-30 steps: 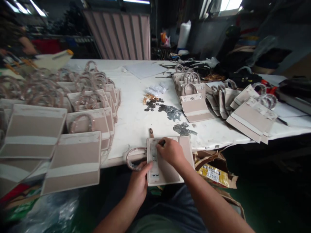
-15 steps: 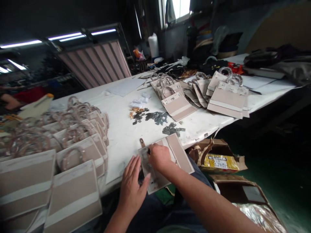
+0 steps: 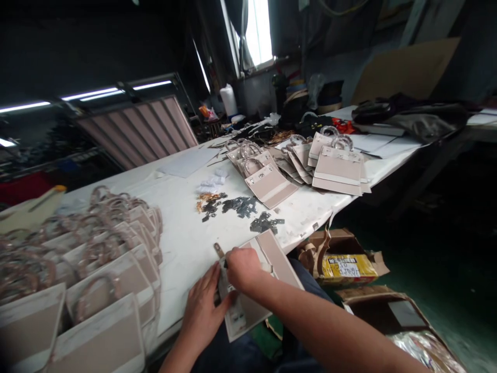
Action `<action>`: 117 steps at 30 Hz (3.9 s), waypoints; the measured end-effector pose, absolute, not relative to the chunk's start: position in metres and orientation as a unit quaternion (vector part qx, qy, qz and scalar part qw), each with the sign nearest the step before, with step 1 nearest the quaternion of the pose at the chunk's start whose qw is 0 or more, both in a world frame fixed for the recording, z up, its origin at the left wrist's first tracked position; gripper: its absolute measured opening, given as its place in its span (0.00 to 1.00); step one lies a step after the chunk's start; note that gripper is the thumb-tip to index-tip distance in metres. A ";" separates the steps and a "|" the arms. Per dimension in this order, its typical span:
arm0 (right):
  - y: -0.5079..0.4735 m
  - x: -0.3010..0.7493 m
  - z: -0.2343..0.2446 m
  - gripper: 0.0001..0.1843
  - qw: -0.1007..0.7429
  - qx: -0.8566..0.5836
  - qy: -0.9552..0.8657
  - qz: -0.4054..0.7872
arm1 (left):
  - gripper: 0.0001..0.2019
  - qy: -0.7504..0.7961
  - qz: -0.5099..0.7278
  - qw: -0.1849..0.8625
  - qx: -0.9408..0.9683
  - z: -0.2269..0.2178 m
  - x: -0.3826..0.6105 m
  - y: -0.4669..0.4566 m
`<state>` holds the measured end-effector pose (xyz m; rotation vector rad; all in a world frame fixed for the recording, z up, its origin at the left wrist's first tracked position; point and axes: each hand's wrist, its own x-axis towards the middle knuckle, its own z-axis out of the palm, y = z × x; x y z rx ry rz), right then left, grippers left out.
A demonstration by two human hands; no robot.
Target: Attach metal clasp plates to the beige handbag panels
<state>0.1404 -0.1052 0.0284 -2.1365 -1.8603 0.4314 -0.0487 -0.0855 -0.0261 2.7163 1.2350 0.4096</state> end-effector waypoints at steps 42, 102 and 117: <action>0.045 0.234 0.005 0.15 0.061 -0.835 -0.538 0.099 | 0.40 0.450 0.162 0.134 0.868 -0.038 -0.050 -0.098; -0.074 0.145 0.035 0.12 0.049 -0.683 -0.701 0.199 | 0.24 0.459 0.248 0.178 0.834 -0.021 -0.043 -0.099; -0.057 0.150 0.039 0.08 0.054 -0.673 -0.695 0.247 | 0.20 0.545 0.128 0.302 0.771 0.007 -0.028 -0.037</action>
